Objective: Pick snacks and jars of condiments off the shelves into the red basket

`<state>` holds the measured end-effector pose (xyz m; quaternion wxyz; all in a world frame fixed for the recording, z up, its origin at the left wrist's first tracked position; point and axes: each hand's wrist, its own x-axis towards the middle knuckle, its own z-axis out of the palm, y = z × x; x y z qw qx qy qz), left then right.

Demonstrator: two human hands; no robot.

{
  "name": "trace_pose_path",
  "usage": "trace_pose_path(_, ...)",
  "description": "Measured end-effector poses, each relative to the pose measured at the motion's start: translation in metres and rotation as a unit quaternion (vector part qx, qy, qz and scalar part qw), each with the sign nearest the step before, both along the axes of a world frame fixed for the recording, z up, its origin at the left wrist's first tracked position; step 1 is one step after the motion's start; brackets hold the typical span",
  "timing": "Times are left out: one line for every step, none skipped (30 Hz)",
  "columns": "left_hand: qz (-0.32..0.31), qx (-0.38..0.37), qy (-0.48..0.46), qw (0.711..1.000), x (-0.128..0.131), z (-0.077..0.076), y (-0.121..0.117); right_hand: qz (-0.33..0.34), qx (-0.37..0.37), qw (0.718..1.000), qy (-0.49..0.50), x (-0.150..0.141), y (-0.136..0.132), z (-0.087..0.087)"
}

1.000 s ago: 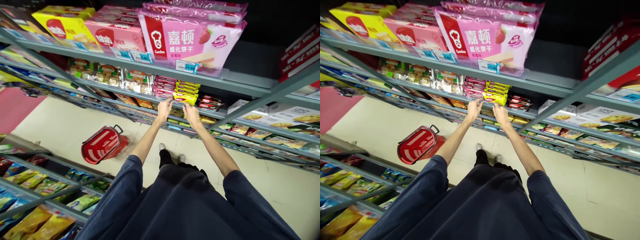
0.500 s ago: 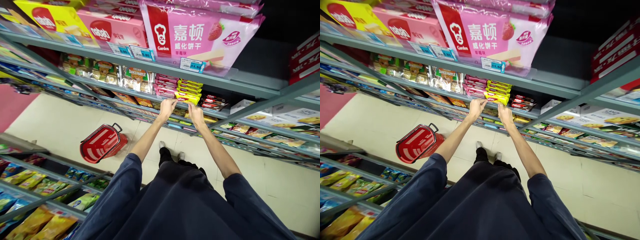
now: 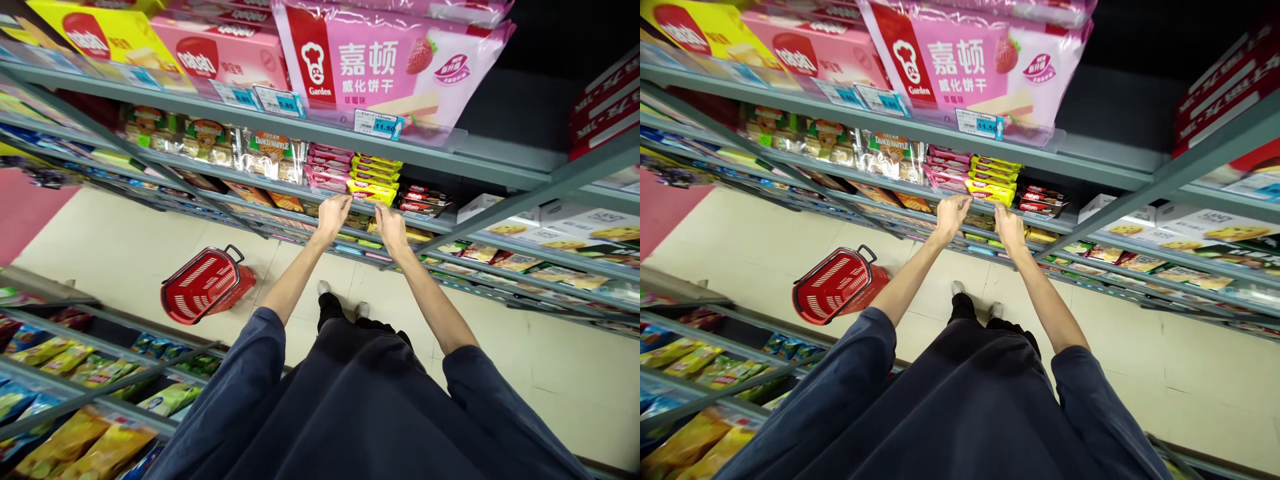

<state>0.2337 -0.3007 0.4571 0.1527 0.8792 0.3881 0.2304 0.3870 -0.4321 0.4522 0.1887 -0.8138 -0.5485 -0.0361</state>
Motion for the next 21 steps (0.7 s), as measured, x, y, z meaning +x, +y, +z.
trace_pose_path(-0.011,0.005,0.003,1.0,-0.001,-0.001,-0.001,0.003,0.003,1.0,0.002,0.001,-0.001,-0.002)
trace_pose_path(-0.027,0.01,0.01,1.0,-0.001,-0.002,-0.002,0.003,0.005,1.0,0.004,0.003,-0.002,-0.004)
trace_pose_path(-0.043,0.014,0.021,0.999,-0.001,-0.002,-0.003,0.001,0.007,1.0,0.007,0.004,-0.001,-0.005)
trace_pose_path(-0.055,0.015,0.036,0.998,-0.001,-0.002,-0.003,0.0,0.01,1.0,0.01,0.004,-0.001,-0.006)
trace_pose_path(-0.06,0.016,0.049,0.997,0.0,-0.002,-0.002,0.0,0.013,1.0,0.014,0.005,0.0,-0.007)
trace_pose_path(-0.062,0.016,0.058,0.996,0.0,-0.001,-0.001,0.0,0.016,1.0,0.017,0.005,0.001,-0.008)
trace_pose_path(-0.063,0.016,0.061,0.996,0.001,0.0,0.0,0.002,0.018,1.0,0.019,0.004,0.002,-0.008)
trace_pose_path(-0.064,0.016,0.06,0.996,0.002,0.002,0.002,0.004,0.021,1.0,0.019,0.004,0.003,-0.008)
trace_pose_path(-0.063,0.017,0.057,0.996,0.003,0.003,0.003,0.005,0.022,1.0,0.02,0.003,0.004,-0.008)
trace_pose_path(-0.062,0.018,0.055,0.996,0.004,0.004,0.003,0.006,0.024,0.999,0.021,0.003,0.004,-0.008)
trace_pose_path(-0.059,0.018,0.054,0.997,0.004,0.005,0.004,0.006,0.026,0.999,0.021,0.002,0.005,-0.009)
trace_pose_path(-0.057,0.02,0.056,0.997,0.005,0.006,0.004,0.006,0.028,0.999,0.021,0.002,0.005,-0.009)
trace_pose_path(-0.055,0.021,0.058,0.997,0.005,0.007,0.004,0.006,0.03,0.999,0.021,0.002,0.006,-0.009)
trace_pose_path(-0.053,0.023,0.061,0.996,0.006,0.007,0.004,0.006,0.032,0.999,0.02,0.002,0.006,-0.009)
trace_pose_path(-0.053,0.024,0.063,0.996,0.006,0.008,0.003,0.006,0.033,0.999,0.019,0.002,0.007,-0.009)
trace_pose_path(-0.053,0.024,0.065,0.996,0.006,0.007,0.003,0.006,0.034,0.999,0.019,0.002,0.008,-0.009)
trace_pose_path(-0.052,0.022,0.064,0.996,0.006,0.006,0.003,0.004,0.035,0.999,0.02,0.002,0.008,-0.01)
trace_pose_path(-0.051,0.019,0.058,0.997,0.005,0.004,0.002,0.003,0.035,0.999,0.02,0.002,0.007,-0.012)
trace_pose_path(-0.049,0.014,0.044,0.998,0.002,0.001,0.001,0.002,0.038,0.999,0.024,0.0,0.005,-0.015)
trace_pose_path(-0.043,0.006,0.02,0.999,-0.003,-0.004,0.0,0.002,0.044,0.998,0.033,-0.002,0.002,-0.02)
trace_pose_path(-0.027,-0.006,-0.013,1.0,-0.011,-0.01,-0.004,0.004,0.053,0.997,0.05,-0.006,-0.004,-0.028)
